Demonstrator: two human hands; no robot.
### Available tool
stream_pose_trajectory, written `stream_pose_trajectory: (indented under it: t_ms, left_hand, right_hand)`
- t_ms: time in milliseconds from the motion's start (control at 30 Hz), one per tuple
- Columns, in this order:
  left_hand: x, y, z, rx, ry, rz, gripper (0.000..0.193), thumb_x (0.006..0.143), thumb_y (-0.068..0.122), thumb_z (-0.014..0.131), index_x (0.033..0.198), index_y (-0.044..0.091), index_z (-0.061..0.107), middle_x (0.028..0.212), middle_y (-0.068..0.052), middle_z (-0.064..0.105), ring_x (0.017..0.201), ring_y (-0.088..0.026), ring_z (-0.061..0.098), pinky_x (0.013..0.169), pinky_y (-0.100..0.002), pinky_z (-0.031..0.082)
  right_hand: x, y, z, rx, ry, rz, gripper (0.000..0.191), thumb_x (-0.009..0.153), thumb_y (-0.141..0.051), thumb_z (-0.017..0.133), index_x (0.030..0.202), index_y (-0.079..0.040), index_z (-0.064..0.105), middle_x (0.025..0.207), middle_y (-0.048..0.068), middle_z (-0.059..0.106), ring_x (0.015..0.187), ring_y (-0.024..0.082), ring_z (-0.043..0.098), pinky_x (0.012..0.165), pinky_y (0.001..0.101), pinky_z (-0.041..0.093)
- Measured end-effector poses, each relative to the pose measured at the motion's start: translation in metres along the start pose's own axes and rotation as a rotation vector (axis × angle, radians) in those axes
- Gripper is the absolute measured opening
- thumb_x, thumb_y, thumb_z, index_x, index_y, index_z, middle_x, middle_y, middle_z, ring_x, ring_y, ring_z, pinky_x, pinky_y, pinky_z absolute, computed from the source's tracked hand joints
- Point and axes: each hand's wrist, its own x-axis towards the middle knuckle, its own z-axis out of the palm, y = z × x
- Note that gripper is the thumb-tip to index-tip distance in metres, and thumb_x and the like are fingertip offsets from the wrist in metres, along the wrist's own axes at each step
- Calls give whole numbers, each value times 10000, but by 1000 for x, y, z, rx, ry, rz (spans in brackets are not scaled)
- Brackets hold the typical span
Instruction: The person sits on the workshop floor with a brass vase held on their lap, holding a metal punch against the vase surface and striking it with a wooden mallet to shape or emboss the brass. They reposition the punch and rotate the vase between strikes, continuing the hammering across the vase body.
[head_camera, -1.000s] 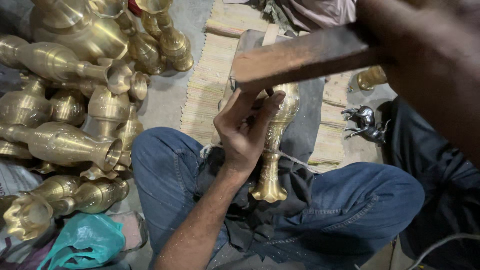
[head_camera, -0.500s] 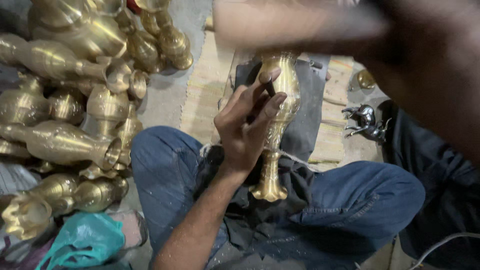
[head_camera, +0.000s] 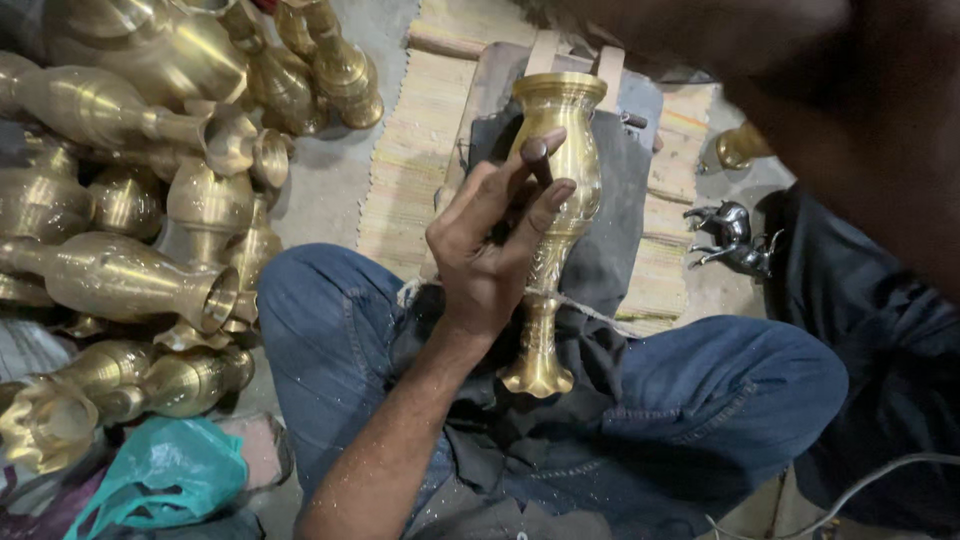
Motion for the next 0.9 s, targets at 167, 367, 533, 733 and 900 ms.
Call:
stream_pose_trajectory:
  t_ms: [167,367,533,733,900]
  left_hand:
    - [4,1,0,-34,-10,62,272,1022,113,782,1275,152,692,977,6,692,833,-55,668,700,-226,558]
    - [3,5,0,0,-24,48,418,1014,105,814,1405,154,673,901,20,640,758,-49,607,681,-223,540]
    - [5,1,-1,62,-36,42,400,1013,101,811,1388,168,686,888,22,602,703,-45,583,624,-216,496]
    - [-2,-3,0,-6,-40,80,434,1006,111,821,1409,152,667,882,17,637,730,-46,582,648,-225,513]
    - [2,-3,-1,-44,-36,77,270,1039,128,794,1283,137,681,971,21,700,832,-42,695,717,-230,589]
  right_hand:
    - [-4,14,15,-87,-47,181,255,1002,-172,691,1225,-59,641,991,148,688,826,253,719,736,372,585]
    - [-8,27,32,114,68,252,179,1061,-190,680,1141,-30,673,917,160,684,802,267,708,707,367,551]
    - [-11,24,25,202,129,104,174,1048,-144,693,1163,-16,669,946,170,687,826,274,709,715,370,551]
    - [-7,16,13,232,159,65,187,1032,-90,709,1190,2,664,981,182,690,854,283,711,725,374,552]
    - [-9,16,9,259,186,33,211,1019,-44,722,1212,16,660,1010,192,693,878,290,713,732,377,552]
